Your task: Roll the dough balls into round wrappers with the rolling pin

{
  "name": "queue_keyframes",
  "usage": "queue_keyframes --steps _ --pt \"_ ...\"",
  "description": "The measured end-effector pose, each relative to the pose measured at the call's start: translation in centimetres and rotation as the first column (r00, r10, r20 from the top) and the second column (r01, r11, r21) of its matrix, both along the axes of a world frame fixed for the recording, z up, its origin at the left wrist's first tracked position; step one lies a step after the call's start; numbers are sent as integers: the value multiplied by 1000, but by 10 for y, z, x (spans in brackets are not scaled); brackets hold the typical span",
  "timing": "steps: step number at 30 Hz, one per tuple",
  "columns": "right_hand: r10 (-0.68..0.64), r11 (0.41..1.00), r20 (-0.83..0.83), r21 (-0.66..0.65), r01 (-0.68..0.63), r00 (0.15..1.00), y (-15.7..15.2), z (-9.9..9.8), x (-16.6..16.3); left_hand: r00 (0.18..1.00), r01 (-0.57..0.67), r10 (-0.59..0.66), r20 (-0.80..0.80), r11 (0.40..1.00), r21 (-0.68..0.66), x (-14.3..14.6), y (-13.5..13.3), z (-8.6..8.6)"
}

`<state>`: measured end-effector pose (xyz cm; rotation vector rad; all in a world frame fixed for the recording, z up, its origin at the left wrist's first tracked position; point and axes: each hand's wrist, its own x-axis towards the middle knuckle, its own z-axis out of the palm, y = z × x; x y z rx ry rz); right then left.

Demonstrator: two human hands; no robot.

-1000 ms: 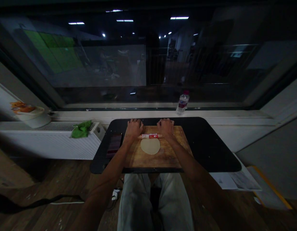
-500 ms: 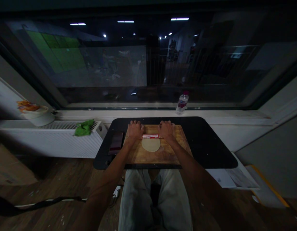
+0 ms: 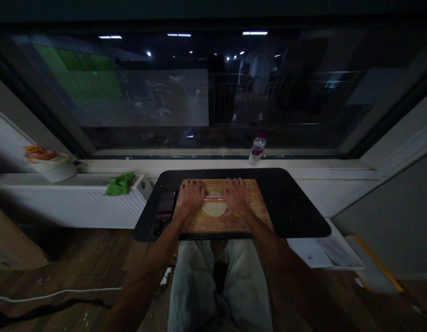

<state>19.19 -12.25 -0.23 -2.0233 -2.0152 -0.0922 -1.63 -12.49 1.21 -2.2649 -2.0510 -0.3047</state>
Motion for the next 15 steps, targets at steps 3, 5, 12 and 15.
queue_keyframes --steps 3,5,12,15 --pt "-6 1000 8 -12 6 1000 -7 1 -1 1000 -11 11 7 1000 -13 1 -7 1" --pt "-10 1000 11 -15 10 1000 -14 1 -1 1000 -9 9 5 1000 -27 1 -12 1" --pt "-8 1000 -16 11 8 1000 -38 1 -3 999 10 -9 45 1000 -11 -2 -26 -6" --pt "22 999 -21 34 -22 1000 -44 -1 -1 999 -14 14 47 1000 3 -2 -30 -11"
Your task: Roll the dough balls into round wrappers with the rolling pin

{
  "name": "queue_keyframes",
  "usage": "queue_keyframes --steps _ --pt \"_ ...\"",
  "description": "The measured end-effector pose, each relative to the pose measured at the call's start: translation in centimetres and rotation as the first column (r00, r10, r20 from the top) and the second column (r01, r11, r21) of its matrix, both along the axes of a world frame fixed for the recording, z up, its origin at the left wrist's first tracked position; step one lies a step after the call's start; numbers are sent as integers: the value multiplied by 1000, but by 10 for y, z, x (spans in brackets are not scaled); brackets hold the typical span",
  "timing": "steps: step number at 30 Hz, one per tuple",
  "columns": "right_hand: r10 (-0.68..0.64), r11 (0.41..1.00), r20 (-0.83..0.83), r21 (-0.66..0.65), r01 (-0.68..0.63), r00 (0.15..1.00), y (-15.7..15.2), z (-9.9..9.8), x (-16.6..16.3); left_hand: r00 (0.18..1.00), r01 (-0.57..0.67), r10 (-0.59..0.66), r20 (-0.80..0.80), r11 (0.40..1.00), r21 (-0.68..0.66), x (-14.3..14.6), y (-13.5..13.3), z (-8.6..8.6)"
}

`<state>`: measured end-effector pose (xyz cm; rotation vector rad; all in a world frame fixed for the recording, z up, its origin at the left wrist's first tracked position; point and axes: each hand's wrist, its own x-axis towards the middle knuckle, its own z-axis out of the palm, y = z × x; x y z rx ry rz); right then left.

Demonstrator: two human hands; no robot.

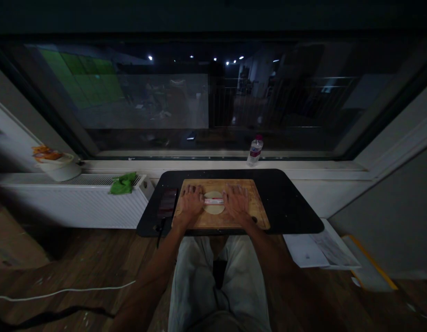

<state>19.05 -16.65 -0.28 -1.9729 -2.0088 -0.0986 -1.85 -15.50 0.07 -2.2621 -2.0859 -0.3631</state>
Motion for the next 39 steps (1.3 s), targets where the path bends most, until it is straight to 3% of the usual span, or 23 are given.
queue_keyframes --steps 9,13,20,28,39 --pt "303 953 91 -32 -301 949 -1 -3 32 1000 3 -3 -13 1000 2 0 -2 -4" --pt "256 967 106 -37 -254 961 3 -3 32 1000 9 -9 -11 1000 4 -2 -3 2" --pt "108 993 98 32 -111 989 15 -6 22 991 134 -133 -19 991 26 -8 -1 7" --pt "67 997 79 43 -70 995 32 -7 19 997 62 -60 -49 997 37 -2 16 6" --pt "46 999 88 2 -46 995 50 11 15 990 77 -74 -117 997 27 -4 47 13"
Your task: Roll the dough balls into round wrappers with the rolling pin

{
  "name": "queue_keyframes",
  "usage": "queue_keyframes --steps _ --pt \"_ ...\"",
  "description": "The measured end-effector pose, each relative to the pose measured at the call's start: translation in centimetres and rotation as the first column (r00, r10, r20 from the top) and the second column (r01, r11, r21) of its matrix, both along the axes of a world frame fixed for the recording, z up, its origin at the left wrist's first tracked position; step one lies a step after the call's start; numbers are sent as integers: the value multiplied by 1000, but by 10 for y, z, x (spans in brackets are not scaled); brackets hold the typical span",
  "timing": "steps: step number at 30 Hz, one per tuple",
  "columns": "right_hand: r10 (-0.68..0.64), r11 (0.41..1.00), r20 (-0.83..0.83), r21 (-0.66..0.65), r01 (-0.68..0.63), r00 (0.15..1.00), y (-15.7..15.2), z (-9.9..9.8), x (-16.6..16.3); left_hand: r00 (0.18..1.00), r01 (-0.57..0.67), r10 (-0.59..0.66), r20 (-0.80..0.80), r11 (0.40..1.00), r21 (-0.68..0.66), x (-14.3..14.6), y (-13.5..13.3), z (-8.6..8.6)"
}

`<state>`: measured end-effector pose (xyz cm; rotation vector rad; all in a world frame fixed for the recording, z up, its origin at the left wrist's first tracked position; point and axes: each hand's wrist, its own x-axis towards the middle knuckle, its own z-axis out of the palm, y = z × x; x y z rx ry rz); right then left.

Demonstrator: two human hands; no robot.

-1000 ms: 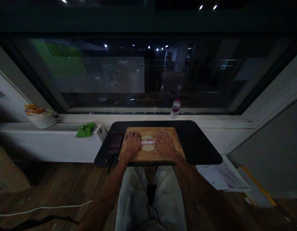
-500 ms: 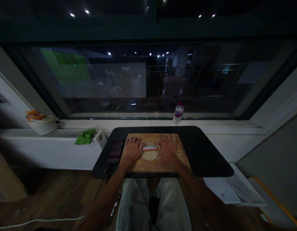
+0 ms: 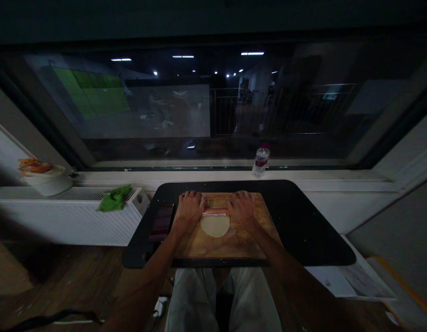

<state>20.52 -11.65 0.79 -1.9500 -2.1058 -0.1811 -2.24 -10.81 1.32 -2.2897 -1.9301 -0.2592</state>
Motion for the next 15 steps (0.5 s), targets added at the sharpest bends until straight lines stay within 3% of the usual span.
queue_keyframes --steps 9,15 --pt "-39 995 6 -87 39 999 23 12 -2 999 49 -50 -14 996 -75 -8 32 -4" --pt "-62 991 -23 -116 59 998 36 19 -5 994 -24 30 105 998 -57 -6 52 -7"
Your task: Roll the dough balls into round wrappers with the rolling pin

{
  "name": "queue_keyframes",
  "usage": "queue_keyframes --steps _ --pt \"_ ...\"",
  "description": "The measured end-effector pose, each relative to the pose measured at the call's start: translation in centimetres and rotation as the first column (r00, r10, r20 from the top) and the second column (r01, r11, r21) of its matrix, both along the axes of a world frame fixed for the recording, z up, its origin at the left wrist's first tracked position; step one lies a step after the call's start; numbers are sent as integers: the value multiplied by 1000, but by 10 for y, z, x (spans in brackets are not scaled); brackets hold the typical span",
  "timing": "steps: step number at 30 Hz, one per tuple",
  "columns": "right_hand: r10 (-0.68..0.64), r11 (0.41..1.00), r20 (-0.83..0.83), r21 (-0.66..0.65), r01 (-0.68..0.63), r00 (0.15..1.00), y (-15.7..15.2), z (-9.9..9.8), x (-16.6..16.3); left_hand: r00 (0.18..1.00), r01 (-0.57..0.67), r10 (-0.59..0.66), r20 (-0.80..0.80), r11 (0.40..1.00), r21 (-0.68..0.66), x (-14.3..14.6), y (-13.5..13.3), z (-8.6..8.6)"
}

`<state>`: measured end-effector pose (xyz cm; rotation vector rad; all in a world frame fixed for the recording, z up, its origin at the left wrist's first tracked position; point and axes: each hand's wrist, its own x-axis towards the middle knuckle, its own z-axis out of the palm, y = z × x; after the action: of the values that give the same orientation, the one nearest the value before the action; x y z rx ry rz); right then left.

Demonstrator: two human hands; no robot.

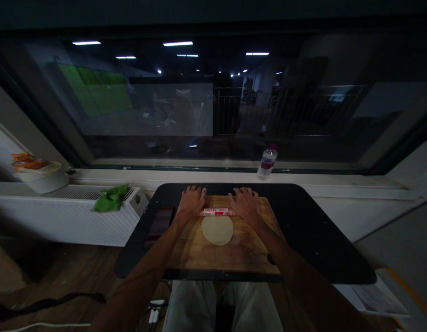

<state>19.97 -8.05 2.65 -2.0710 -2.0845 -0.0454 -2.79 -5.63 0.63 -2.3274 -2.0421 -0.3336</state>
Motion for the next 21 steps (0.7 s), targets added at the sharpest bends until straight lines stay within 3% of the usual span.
queue_keyframes --steps 21 --pt "-38 998 -64 -47 35 997 16 1 -1 1000 -3 2 15 999 49 0 21 -2"
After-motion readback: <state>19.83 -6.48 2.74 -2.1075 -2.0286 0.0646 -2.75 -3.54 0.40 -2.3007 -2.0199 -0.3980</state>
